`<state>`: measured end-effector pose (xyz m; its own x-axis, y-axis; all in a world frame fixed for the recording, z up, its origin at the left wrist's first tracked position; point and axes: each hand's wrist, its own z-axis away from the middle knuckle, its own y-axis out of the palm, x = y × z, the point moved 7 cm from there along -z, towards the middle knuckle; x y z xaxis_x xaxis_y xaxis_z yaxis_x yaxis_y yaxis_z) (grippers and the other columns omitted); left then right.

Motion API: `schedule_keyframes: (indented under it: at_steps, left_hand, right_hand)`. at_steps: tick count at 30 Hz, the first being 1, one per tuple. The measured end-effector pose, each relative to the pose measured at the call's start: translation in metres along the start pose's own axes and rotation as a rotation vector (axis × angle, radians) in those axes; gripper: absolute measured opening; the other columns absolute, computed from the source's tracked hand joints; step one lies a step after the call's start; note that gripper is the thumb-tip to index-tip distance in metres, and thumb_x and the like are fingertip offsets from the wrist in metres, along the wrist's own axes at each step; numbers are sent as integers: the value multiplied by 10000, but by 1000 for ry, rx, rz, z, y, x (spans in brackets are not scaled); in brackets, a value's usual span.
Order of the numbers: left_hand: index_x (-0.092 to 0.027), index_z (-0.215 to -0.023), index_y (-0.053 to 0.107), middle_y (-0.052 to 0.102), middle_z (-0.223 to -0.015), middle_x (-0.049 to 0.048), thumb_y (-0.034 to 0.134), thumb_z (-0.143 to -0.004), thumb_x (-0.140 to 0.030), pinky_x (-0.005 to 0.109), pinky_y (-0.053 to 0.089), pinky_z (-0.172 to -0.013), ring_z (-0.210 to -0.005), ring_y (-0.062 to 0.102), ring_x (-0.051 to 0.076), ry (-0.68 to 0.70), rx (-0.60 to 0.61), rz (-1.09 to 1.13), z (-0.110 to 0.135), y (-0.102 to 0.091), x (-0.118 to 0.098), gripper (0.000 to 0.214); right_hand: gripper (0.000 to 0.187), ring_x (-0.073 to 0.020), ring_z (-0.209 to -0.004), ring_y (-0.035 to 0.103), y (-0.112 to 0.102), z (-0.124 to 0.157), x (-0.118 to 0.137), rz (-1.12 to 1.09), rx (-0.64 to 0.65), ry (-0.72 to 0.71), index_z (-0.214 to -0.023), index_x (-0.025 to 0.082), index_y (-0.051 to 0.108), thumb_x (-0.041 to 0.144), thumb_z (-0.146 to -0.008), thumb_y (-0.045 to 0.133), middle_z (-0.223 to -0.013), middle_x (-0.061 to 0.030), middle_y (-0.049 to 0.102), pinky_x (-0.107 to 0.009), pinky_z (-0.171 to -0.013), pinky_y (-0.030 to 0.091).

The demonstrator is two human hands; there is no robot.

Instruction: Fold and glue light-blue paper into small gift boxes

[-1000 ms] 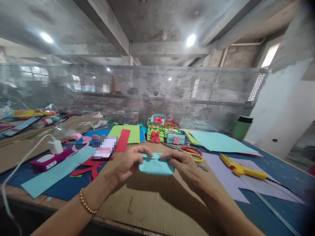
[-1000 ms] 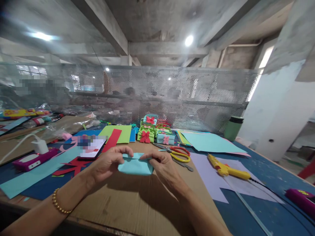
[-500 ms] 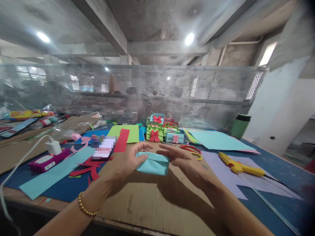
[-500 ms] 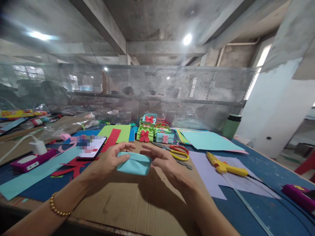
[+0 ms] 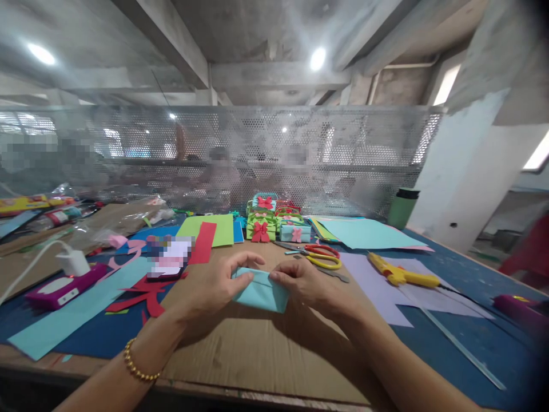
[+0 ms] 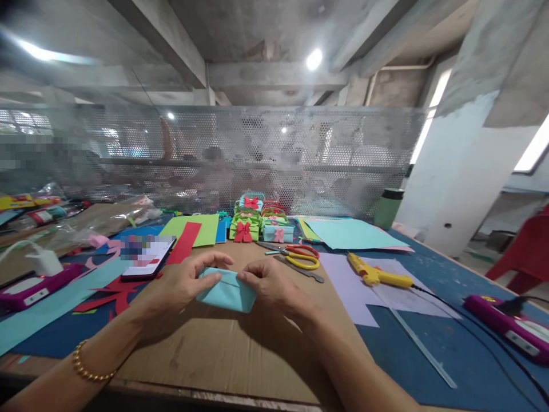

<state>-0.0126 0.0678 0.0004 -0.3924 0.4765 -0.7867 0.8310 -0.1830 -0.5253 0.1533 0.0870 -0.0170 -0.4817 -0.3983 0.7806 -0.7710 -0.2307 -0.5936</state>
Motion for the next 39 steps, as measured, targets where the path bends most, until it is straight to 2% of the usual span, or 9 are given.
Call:
schedule_keyframes:
  at_steps: [4, 8, 12, 16, 23, 27, 33, 35, 39]
  left_hand:
    - [-266, -1174, 692, 682, -1257, 59, 575, -879, -257, 350, 449, -873, -1076, 621, 257, -5, -13, 0, -3, 0, 8, 318]
    - [-218, -1167, 701, 718, -1106, 90, 589, -878, -344, 321, 454, -764, -932, 632, 234, -56, -40, 14, -9, -1, 19, 335]
    - [-156, -919, 738, 699, -845, 64, 569, -880, -397, 282, 406, -656, -770, 588, 191, -59, -43, -34, -13, -1, 21, 296]
    - [-159, -722, 670, 595, -685, 4, 526, -906, -370, 264, 322, -585, -666, 514, 151, -24, -48, -170, -12, -1, 15, 315]
    - [-183, -662, 596, 543, -619, -20, 478, -937, -390, 278, 234, -539, -604, 476, 143, -31, -86, -356, -6, -5, 6, 364]
    - [-184, -634, 556, 500, -608, -27, 525, -897, -369, 271, 232, -527, -595, 442, 137, -57, -39, -275, -9, -4, 10, 324]
    - [-181, -667, 562, 489, -650, -3, 490, -920, -500, 270, 255, -528, -613, 429, 147, -68, 21, -115, -16, -1, 30, 414]
    - [-183, -642, 527, 463, -635, -4, 466, -926, -520, 273, 259, -530, -604, 414, 146, -70, 31, -102, -14, 0, 25, 444]
    - [-195, -598, 458, 397, -578, -22, 463, -922, -463, 279, 220, -516, -553, 370, 134, -110, 14, -140, -5, 0, 0, 420]
  right_hand:
    - [317, -108, -569, 352, -1, 0, 2, 33, -38, -3, -613, 181, 509, 401, -835, 557, -600, 39, 406, -245, -525, 265]
    - [246, -126, -598, 427, -2, -2, 1, 90, -88, -17, -654, 162, 594, 321, -832, 536, -619, 12, 501, -247, -548, 304]
    - [250, -124, -590, 434, -1, -3, -1, 143, -105, -17, -667, 152, 624, 313, -842, 545, -615, 9, 518, -241, -537, 303]
    - [265, -121, -585, 440, -1, -1, 1, 173, -90, -8, -667, 149, 631, 315, -855, 547, -612, 10, 515, -231, -523, 303]
    - [271, -109, -574, 411, 0, 1, 8, 224, -65, -13, -660, 146, 622, 282, -873, 525, -605, 18, 492, -219, -511, 287]
    - [267, -106, -569, 398, -1, 1, 11, 260, -47, -33, -646, 149, 611, 274, -865, 521, -595, 24, 472, -222, -509, 269]
    - [283, -121, -602, 432, -4, 0, 5, 305, -71, -51, -652, 153, 603, 310, -868, 511, -634, 5, 499, -226, -519, 285]
    - [285, -125, -606, 434, -5, 0, 3, 318, -79, -57, -649, 155, 601, 313, -869, 509, -636, 2, 501, -229, -520, 286]
    - [288, -131, -597, 446, -1, 2, 6, 323, -63, -77, -666, 154, 630, 316, -875, 515, -624, -5, 531, -236, -513, 289]
